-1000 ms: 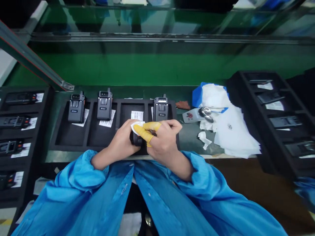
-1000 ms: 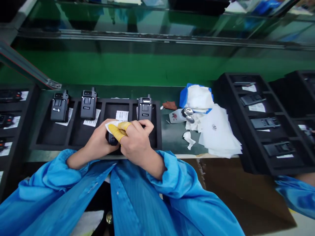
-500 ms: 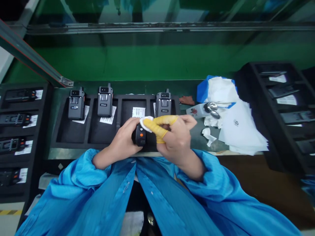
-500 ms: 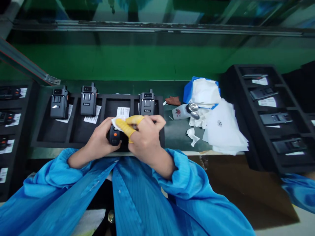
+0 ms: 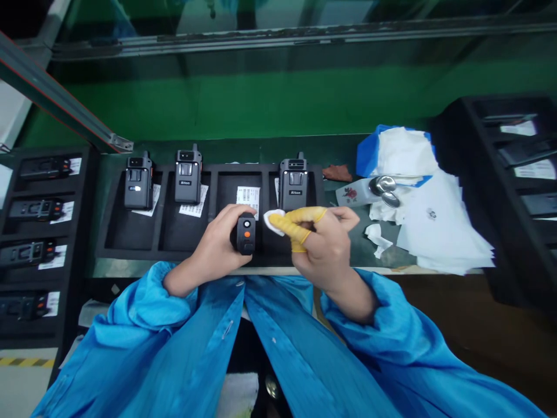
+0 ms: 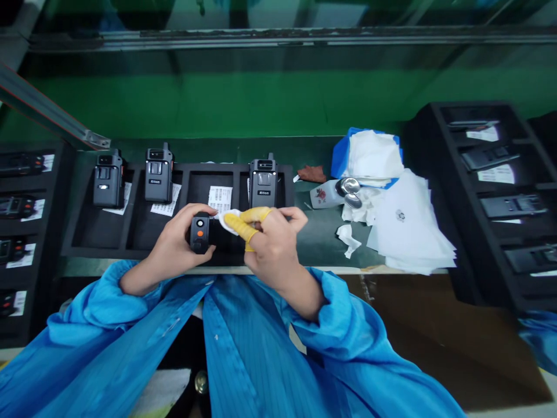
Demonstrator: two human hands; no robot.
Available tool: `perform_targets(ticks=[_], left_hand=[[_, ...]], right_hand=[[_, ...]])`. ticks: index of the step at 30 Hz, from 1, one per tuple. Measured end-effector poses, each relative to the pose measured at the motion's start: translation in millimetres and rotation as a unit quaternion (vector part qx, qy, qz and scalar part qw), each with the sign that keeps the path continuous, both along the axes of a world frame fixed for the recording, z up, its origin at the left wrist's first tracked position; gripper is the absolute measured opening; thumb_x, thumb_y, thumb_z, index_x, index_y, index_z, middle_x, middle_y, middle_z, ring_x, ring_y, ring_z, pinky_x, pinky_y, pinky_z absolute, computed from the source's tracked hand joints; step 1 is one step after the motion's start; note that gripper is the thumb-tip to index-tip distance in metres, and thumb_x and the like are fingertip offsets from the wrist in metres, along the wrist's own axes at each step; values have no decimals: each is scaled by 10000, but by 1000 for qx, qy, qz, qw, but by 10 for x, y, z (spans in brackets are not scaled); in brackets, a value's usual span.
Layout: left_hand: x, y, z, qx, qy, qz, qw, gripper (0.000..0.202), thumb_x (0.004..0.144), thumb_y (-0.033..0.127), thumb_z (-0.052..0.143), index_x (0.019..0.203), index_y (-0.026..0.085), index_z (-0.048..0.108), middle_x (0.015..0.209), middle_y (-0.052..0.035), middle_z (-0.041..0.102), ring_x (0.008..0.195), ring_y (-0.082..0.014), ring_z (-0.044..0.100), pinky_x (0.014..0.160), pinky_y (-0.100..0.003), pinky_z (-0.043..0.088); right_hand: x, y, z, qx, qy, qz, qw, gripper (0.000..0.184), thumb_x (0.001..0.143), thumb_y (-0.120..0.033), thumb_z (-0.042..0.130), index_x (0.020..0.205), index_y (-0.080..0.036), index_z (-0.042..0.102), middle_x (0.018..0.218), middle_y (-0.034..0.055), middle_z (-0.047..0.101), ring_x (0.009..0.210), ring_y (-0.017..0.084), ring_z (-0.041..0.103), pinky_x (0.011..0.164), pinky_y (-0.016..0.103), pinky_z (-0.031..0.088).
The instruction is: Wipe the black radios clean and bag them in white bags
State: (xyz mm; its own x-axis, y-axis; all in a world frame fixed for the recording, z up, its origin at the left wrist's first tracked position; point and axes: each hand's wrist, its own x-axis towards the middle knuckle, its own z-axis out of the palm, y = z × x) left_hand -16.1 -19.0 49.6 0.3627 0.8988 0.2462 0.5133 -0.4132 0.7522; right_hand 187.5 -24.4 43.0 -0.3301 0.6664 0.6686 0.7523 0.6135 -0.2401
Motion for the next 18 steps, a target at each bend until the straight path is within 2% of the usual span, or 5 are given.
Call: perform_targets(ticks=[2,5,11,14,18], left_hand=[[2,3,3,3,8,-2,1000,515,619,42,615,1095,212,519,1065,-34,630,1004,-206,622,858,-335,517],[11,0,-12,27,-1,-9,1000,531,619,35,613,1110,210,511,1077,-40,633,1012,-203,625,859,-330,521],[40,-22,-37,28,-5,-14,999,545,618,49,634,1124,213,516,1086,-47,636,1011,-208,629,857,-341,529],[47,-26,-2,30,1,-23,999,504,642,41,603,1111,203,520,1078,-50,638,1012,-199,627,861,-333,529],[43,-45,46,21,18,-11,1000,483,662,49,599,1118,192,523,1080,-57,642,1025,-198,629,874,-328,530]], right_hand=[[-14,22,-2,20,17,-20,999,354,774,-33,479,896,-253,728,831,-3,631,730,123,518,796,381,268],[-133,13,29,37,31,1,999,319,817,-60,473,899,-233,728,830,-2,648,739,122,529,814,373,271],[-286,-54,38,87,0,10,996,360,894,-104,454,857,-319,739,726,-52,659,741,95,533,839,367,267],[-174,-53,-55,103,6,-11,995,337,869,-80,464,834,-296,720,747,-52,656,732,88,536,838,361,272],[86,-43,-288,58,16,-59,996,267,765,-40,472,717,-227,657,721,-20,599,675,106,487,778,360,278]])
